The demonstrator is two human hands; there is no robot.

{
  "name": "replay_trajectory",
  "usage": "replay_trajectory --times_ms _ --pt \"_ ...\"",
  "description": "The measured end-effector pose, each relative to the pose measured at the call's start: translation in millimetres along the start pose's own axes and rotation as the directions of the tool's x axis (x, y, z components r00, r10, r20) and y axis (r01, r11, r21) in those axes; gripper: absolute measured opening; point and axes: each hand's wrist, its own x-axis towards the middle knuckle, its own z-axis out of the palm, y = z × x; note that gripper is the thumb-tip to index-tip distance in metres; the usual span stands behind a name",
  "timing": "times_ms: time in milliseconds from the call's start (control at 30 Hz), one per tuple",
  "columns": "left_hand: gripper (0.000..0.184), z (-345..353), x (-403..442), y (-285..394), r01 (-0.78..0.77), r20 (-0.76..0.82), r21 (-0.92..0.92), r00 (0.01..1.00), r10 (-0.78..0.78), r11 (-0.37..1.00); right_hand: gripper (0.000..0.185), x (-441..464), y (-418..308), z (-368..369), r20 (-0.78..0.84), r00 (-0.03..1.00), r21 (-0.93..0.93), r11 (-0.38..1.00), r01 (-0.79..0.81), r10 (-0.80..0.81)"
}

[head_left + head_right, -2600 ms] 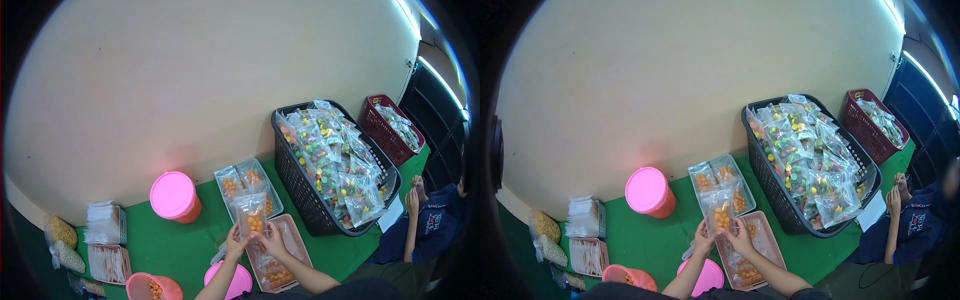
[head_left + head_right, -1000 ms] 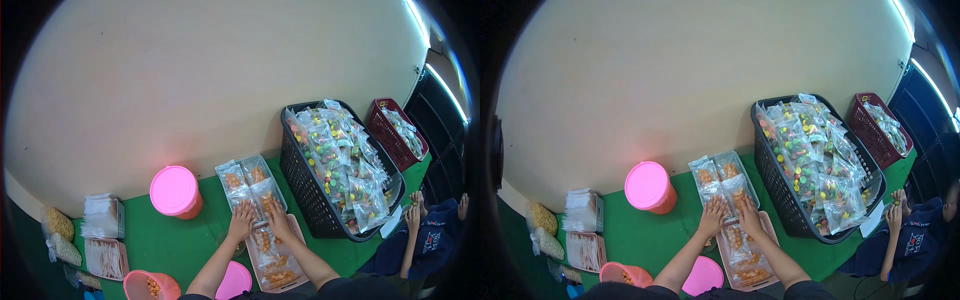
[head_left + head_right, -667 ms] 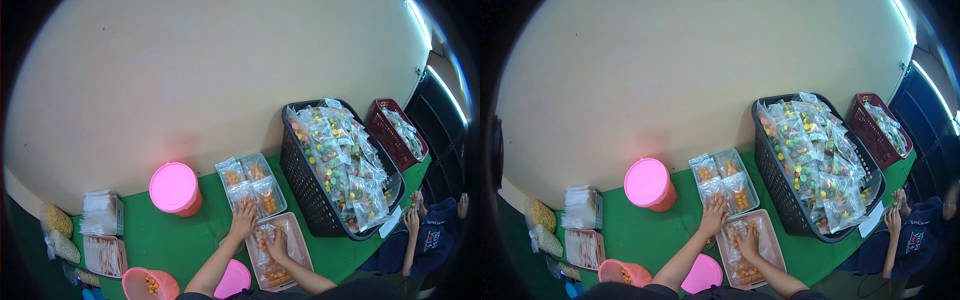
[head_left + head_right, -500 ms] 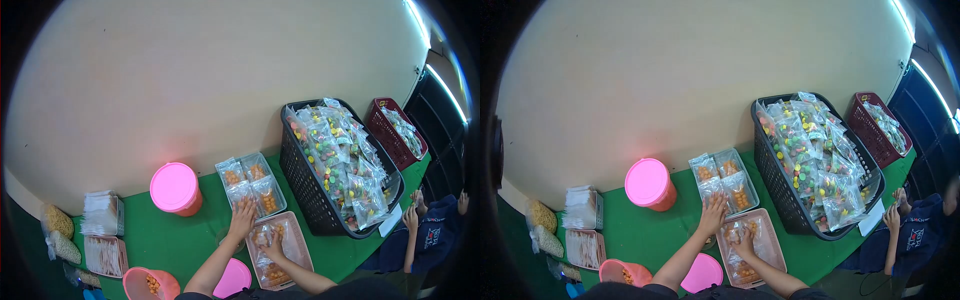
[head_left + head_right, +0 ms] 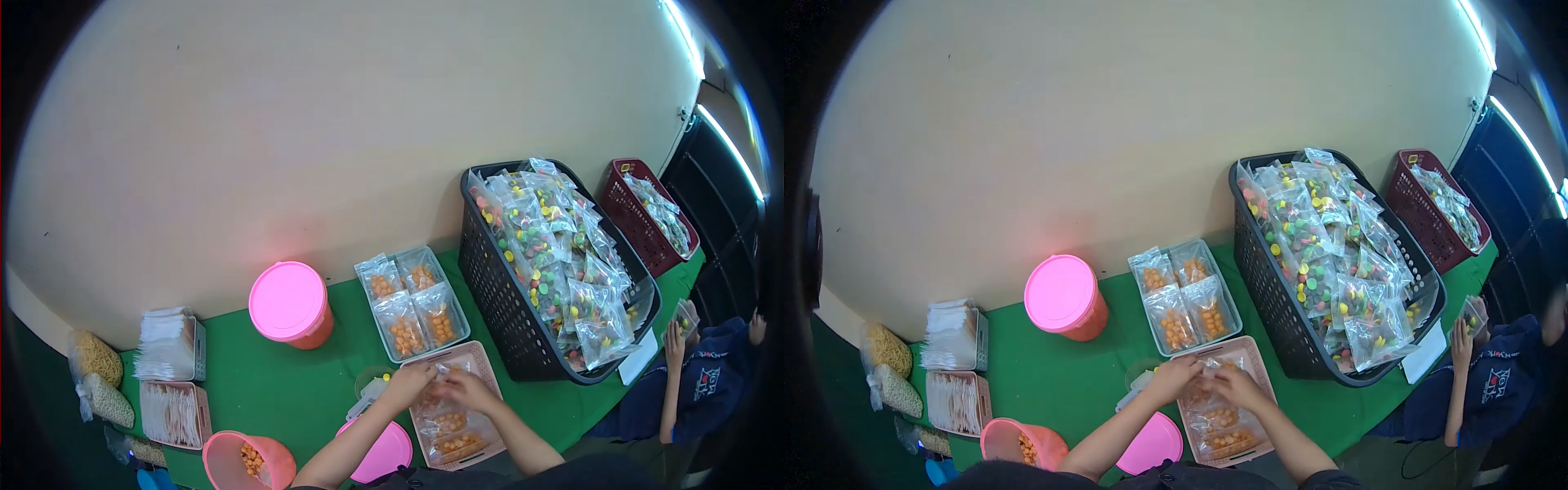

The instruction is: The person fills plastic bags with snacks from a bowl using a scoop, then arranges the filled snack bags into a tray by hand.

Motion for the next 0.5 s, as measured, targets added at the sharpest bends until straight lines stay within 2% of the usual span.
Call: replay_trajectory --times_ms 33,100,133,167,200,233,267,300,333,367,433,467,500 --pt "0.024 -5 -8 0 0.091 -0.164 -0.053 0.981 -0.098 0.994 0.045 0 14 2 -0.002 1.0 0.002 1.0 -0.007 0.007" --pt "0.018 -22 -17 -8 0.198 -0.443 -0.239 0.849 -0.288 0.951 0.049 6 45 3 -0.389 0.921 0.206 0.974 0.089 -0.001" --pt "0.016 -32 -19 -17 0.202 -0.545 -0.354 0.749 -0.377 0.913 0.058 7 52 2 -0.222 0.938 0.532 0.839 -0.11 0.264" --pt "0.017 -30 -16 -36 0.131 -0.563 -0.601 0.631 -0.534 0.788 0.058 9 61 4 -0.227 0.937 0.535 0.838 -0.108 0.266" --pt "0.018 -27 -11 -58 0.021 -0.515 -0.793 0.51 -0.688 0.609 0.063 12 73 10 -0.322 0.944 0.129 0.991 -0.035 0.075" --pt "0.021 -24 -10 -81 -0.021 -0.338 -0.927 0.48 -0.81 0.374 0.067 12 83 19 -0.324 0.936 -0.3 0.953 0.033 -0.135" --pt "0.022 -20 -8 -96 -0.009 -0.161 -0.983 0.504 -0.849 0.181 0.067 10 79 24 -0.325 0.936 -0.296 0.954 0.037 -0.137" --pt "0.023 -20 -4 -106 0.005 0.016 -1.0 0.526 -0.85 -0.016 0.065 10 69 27 -0.294 0.951 -0.389 0.921 -0.028 -0.096" --pt "0.023 -18 1 -111 -0.002 0.003 -1.0 0.527 -0.85 -0.005 0.063 12 60 25 -0.269 0.961 -0.483 0.872 -0.085 -0.055" --pt "0.023 -16 7 -112 0.05 0.044 -0.999 0.542 -0.839 -0.021 0.063 15 59 22 -0.274 0.959 -0.489 0.869 -0.076 -0.07" --pt "0.023 -4 20 -120 0.101 0.086 -0.994 0.553 -0.829 -0.035 0.048 16 59 20 -0.253 0.965 -0.417 0.892 -0.176 0.072" --pt "0.023 3 29 -127 0.004 0.089 -0.995 0.513 -0.854 -0.101 0.04 17 61 14 -0.128 0.978 -0.336 0.921 -0.197 0.163" --pt "0.023 10 37 -135 -0.094 0.1 -0.982 0.474 -0.875 -0.164 0.04 16 56 8 -0.129 0.978 -0.337 0.92 -0.198 0.163"
